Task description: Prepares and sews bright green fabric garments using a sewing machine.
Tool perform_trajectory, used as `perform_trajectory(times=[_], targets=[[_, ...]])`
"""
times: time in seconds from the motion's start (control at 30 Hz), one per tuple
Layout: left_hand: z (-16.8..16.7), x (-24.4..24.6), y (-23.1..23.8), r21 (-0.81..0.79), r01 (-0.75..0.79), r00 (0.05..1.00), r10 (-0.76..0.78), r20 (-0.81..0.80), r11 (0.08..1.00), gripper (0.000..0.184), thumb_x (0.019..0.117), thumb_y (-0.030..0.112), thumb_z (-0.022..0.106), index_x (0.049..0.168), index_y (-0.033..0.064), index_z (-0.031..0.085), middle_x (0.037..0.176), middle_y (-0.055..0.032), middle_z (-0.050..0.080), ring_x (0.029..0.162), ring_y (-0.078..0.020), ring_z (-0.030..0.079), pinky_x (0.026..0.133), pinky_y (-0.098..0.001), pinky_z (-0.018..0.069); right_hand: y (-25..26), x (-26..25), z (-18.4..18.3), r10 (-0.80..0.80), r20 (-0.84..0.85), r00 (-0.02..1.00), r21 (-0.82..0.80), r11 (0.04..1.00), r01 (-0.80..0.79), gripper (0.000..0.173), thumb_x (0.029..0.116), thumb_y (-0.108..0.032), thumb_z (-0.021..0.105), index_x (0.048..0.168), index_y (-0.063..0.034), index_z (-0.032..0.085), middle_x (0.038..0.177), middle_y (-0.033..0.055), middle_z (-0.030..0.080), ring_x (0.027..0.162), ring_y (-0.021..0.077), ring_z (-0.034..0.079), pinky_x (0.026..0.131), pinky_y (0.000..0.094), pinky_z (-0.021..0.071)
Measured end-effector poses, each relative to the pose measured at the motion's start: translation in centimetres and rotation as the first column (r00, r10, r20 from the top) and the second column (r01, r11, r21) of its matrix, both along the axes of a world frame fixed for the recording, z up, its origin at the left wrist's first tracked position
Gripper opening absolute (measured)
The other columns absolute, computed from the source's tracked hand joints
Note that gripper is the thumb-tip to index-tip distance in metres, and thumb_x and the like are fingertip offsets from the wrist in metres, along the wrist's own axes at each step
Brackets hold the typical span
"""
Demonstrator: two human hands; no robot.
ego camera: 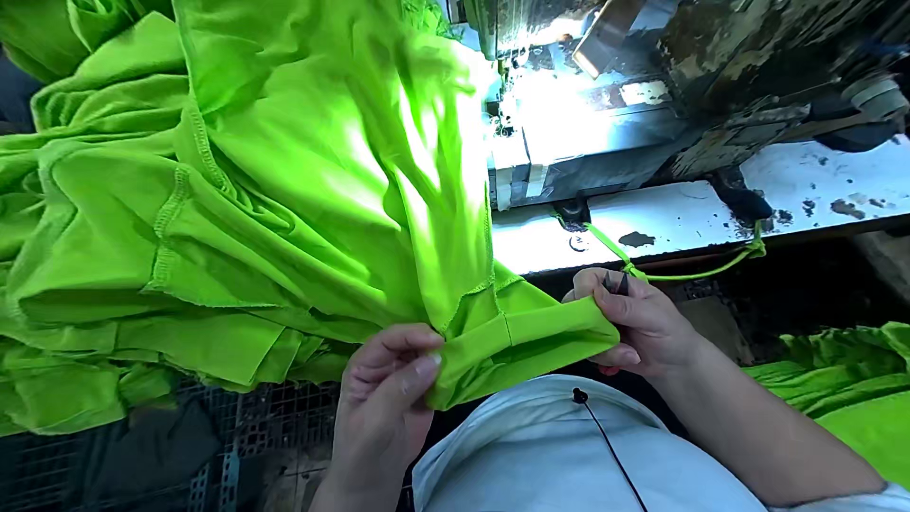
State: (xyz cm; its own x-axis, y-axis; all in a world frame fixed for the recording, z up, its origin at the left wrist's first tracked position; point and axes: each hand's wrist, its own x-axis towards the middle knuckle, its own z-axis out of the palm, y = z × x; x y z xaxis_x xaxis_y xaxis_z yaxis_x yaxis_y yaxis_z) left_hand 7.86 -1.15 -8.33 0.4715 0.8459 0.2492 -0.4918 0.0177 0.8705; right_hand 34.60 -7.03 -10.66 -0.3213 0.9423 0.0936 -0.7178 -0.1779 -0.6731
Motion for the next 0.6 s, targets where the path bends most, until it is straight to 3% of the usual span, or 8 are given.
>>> perform_trajectory(times=[0.1, 0.17, 0.23, 0.33, 0.43, 0.5, 0.53, 0.6], targets=[[0.1, -0.6, -0.1, 0.095, 0.092, 0.994, -0.087, -0.062, 0.991, 0.015, 0.0979, 0.020, 0.069, 0.109, 0.0150, 0.078, 0.097, 0.0061, 0.071, 0.089, -0.0007, 0.065, 0.079, -0.0164, 0.0540, -0.8, 0.1, 1.5, -0.116, 0.146, 0.983, 0.065, 0.992, 0.107, 0.005, 0.1012, -0.021, 0.065, 0.105, -0.0181, 0.066, 0.085, -0.0073, 0.064, 0.057, -0.0073, 0.050, 0.047, 0.0082, 0.0407], [0.4, -0.8, -0.3, 0.178, 0.076, 0.985, -0.046, -0.167, 0.981, 0.016, 0.0948, 0.022, 0.074, 0.110, 0.0192, 0.079, 0.095, 0.0105, 0.067, 0.088, 0.0027, 0.061, 0.077, -0.0118, 0.0514, -1.1, 0.3, 2.1, -0.192, 0.234, 0.953, 0.155, 0.975, 0.159, 0.013, 0.0955, -0.019, 0.072, 0.106, -0.0200, 0.066, 0.088, -0.0084, 0.065, 0.060, -0.0077, 0.052, 0.049, 0.0082, 0.0418], [0.6, -0.6, -0.8, 0.310, -0.024, 0.951, 0.117, -0.285, 0.950, 0.020, 0.0910, 0.017, 0.077, 0.111, 0.0211, 0.079, 0.091, 0.0116, 0.063, 0.085, 0.0042, 0.058, 0.074, -0.0093, 0.0501, -1.4, 0.4, 2.8, -0.288, 0.374, 0.882, 0.250, 0.947, 0.203, 0.018, 0.0900, -0.015, 0.078, 0.103, -0.0200, 0.068, 0.090, -0.0093, 0.067, 0.071, -0.0057, 0.061, 0.059, 0.0099, 0.0516], [-0.2, -0.4, -1.1, 0.544, -0.155, 0.881, 0.364, -0.301, 0.825, 0.022, 0.0927, 0.013, 0.075, 0.113, 0.0193, 0.077, 0.092, 0.0080, 0.062, 0.087, 0.0009, 0.060, 0.079, -0.0130, 0.0521, -2.1, -0.2, 3.8, -0.418, 0.551, 0.723, 0.373, 0.897, 0.235, 0.018, 0.0879, -0.004, 0.075, 0.100, -0.0156, 0.070, 0.092, -0.0096, 0.068, 0.085, -0.0034, 0.064, 0.075, 0.0131, 0.0557], [-1.0, -0.3, -1.3, 0.706, -0.206, 0.826, 0.508, -0.246, 0.678, 0.014, 0.0997, 0.019, 0.069, 0.113, 0.0171, 0.074, 0.094, 0.0070, 0.063, 0.094, -0.0007, 0.063, 0.100, -0.0258, 0.0532, -2.9, -1.3, 4.2, -0.589, 0.634, 0.502, 0.537, 0.802, 0.262, 0.013, 0.0921, -0.007, 0.074, 0.105, -0.0095, 0.076, 0.091, -0.0064, 0.068, 0.085, -0.0036, 0.062, 0.075, 0.0112, 0.0542], [-1.9, 0.3, -1.1, 0.752, -0.262, 0.784, 0.588, -0.200, 0.605, 0.011, 0.1032, 0.023, 0.063, 0.111, 0.0178, 0.070, 0.101, 0.0073, 0.061, 0.102, -0.0015, 0.062, 0.103, -0.0277, 0.0515, -2.8, -1.9, 4.2, -0.712, 0.647, 0.272, 0.689, 0.699, 0.191, 0.013, 0.0977, -0.018, 0.071, 0.103, -0.0076, 0.076, 0.084, -0.0028, 0.062, 0.078, -0.0051, 0.056, 0.070, 0.0071, 0.0465], [-2.4, 0.8, -1.0, 0.731, -0.297, 0.773, 0.604, -0.193, 0.614, 0.012, 0.1053, 0.026, 0.059, 0.111, 0.0197, 0.068, 0.108, 0.0083, 0.060, 0.110, -0.0022, 0.059, 0.101, -0.0242, 0.0497, -2.4, -2.2, 4.2, -0.765, 0.628, 0.145, 0.754, 0.644, 0.133, 0.016, 0.1000, -0.022, 0.068, 0.102, -0.0085, 0.076, 0.082, -0.0005, 0.059, 0.075, -0.0038, 0.053, 0.067, 0.0071, 0.0435], [-2.4, 2.1, -0.6, 0.548, -0.389, 0.817, 0.552, -0.166, 0.741, 0.016, 0.1076, 0.026, 0.053, 0.110, 0.0192, 0.068, 0.119, 0.0078, 0.064, 0.122, -0.0084, 0.058, 0.105, -0.0285, 0.0488, -1.2, -2.9, 4.4, -0.843, 0.537, -0.020, 0.843, 0.537, -0.007, 0.019, 0.1031, -0.024, 0.063, 0.103, -0.0094, 0.075, 0.091, 0.0052, 0.062, 0.079, 0.0019, 0.057, 0.070, 0.0104, 0.0471]])
